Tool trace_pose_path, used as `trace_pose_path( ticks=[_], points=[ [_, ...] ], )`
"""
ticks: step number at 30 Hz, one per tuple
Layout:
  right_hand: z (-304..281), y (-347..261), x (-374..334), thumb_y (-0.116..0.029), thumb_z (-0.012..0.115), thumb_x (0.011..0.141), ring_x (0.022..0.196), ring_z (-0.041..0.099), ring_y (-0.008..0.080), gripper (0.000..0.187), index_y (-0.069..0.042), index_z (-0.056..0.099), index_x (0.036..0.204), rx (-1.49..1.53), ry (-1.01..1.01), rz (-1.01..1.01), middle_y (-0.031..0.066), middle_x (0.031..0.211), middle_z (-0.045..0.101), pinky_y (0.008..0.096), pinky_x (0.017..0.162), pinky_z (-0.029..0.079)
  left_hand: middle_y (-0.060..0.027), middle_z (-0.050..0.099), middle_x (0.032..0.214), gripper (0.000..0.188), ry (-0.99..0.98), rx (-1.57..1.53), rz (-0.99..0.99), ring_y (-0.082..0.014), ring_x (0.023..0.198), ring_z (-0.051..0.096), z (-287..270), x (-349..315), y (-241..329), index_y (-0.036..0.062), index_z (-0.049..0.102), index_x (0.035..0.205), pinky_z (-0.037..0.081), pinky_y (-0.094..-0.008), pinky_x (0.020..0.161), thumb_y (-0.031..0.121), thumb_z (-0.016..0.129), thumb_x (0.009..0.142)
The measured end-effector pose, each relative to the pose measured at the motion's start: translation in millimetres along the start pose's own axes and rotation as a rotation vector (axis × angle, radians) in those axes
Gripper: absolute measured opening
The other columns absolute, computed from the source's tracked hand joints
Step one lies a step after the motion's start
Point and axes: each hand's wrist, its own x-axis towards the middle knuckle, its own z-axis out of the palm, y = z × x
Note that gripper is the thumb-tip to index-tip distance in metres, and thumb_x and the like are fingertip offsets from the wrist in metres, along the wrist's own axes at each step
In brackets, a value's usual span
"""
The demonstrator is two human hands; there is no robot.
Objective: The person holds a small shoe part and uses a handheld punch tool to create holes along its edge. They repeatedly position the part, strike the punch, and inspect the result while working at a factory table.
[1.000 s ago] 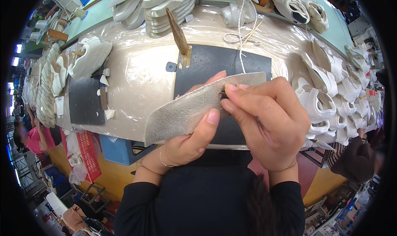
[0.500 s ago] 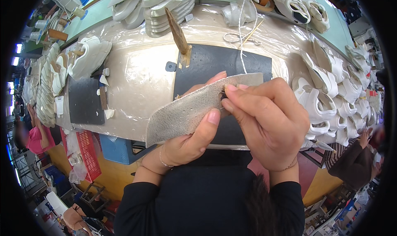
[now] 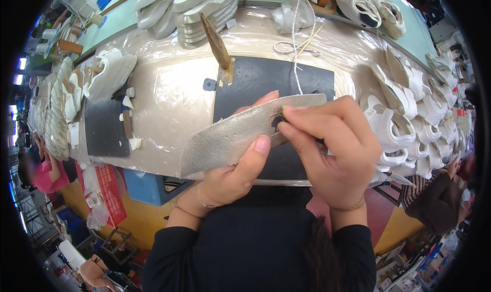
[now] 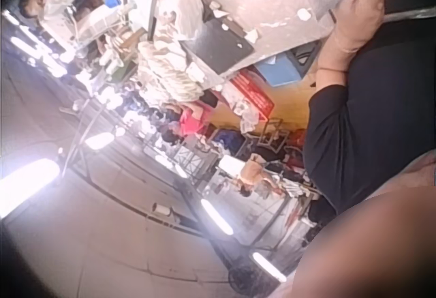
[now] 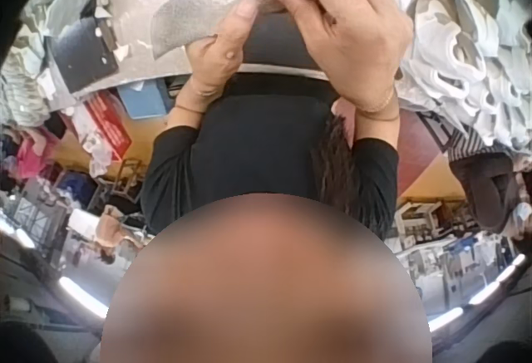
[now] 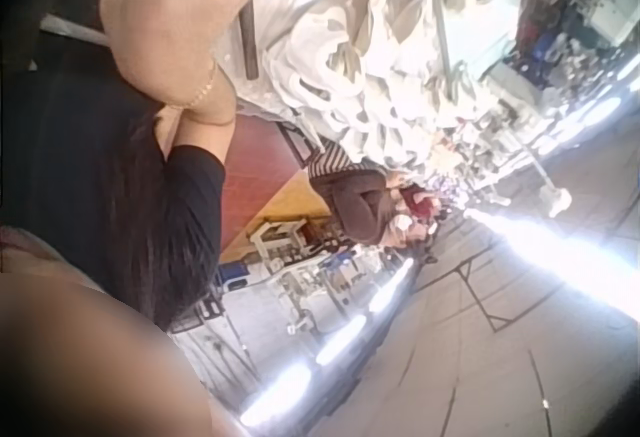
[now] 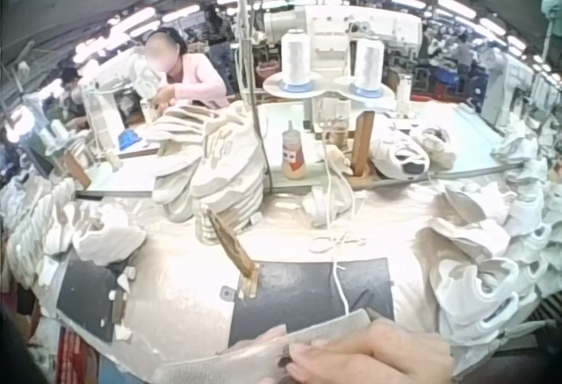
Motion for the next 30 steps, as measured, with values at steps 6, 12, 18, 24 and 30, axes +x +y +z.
trace_pose_path(
  ticks=[6,12,18,24,30],
  points=[
    [-3.2,-0.8,-0.3,0.004,0.076,0.064,0.067,0.063,0.0169,0.022,-0.003,0.07,0.084,-0.017,0.016,-0.024,0.0077,0.074,0.061,0.0247,0.056,0.047,-0.0172,0.046,0.131,0.043,-0.049,-0.003,0.036,-0.0225,0.119,0.046,-2.1,0.4,2.9,-0.007,0.043,0.129,0.035,-0.0333,0.101,0.01,0.045,0.09],
    [-3.8,-2.2,-2.1,0.004,0.076,0.064,0.068,0.064,0.0174,0.024,-0.005,0.071,0.085,-0.031,-0.002,-0.034,0.0077,0.072,0.06,0.0253,0.057,0.048,-0.0166,0.048,0.127,0.043,-0.057,0.02,0.05,-0.0222,0.117,0.047,-1.6,-0.1,3.5,-0.0073,0.043,0.129,0.036,-0.0329,0.1,0.011,0.045,0.09],
    [-1.8,-3.8,-3.2,0.004,0.076,0.064,0.069,0.064,0.0175,0.023,-0.005,0.071,0.085,-0.029,0.012,-0.019,0.0076,0.072,0.06,0.0252,0.058,0.049,-0.0164,0.049,0.125,0.045,-0.06,0.001,0.036,-0.0216,0.117,0.047,0.0,-1.1,4.9,-0.0084,0.039,0.131,0.037,-0.0327,0.1,0.01,0.045,0.09],
    [-1.4,-2.1,-2.3,0.003,0.076,0.064,0.067,0.064,0.0171,0.022,-0.005,0.071,0.084,-0.056,0.013,-0.052,0.0073,0.072,0.06,0.0253,0.057,0.049,-0.0167,0.05,0.124,0.046,-0.092,0.074,0.1,-0.0218,0.117,0.048,-3.4,1.2,2.9,-0.0091,0.037,0.132,0.038,-0.0331,0.1,0.008,0.044,0.089],
    [-2.0,-1.5,-1.9,0.002,0.076,0.065,0.066,0.064,0.0169,0.02,-0.005,0.071,0.083,-0.084,-0.005,-0.063,0.0065,0.071,0.06,0.0255,0.055,0.048,-0.0167,0.051,0.123,0.045,-0.051,-0.018,0.086,-0.0217,0.116,0.049,0.3,-1.1,0.9,-0.0098,0.04,0.13,0.039,-0.0329,0.099,0.007,0.045,0.089]
  ],
)
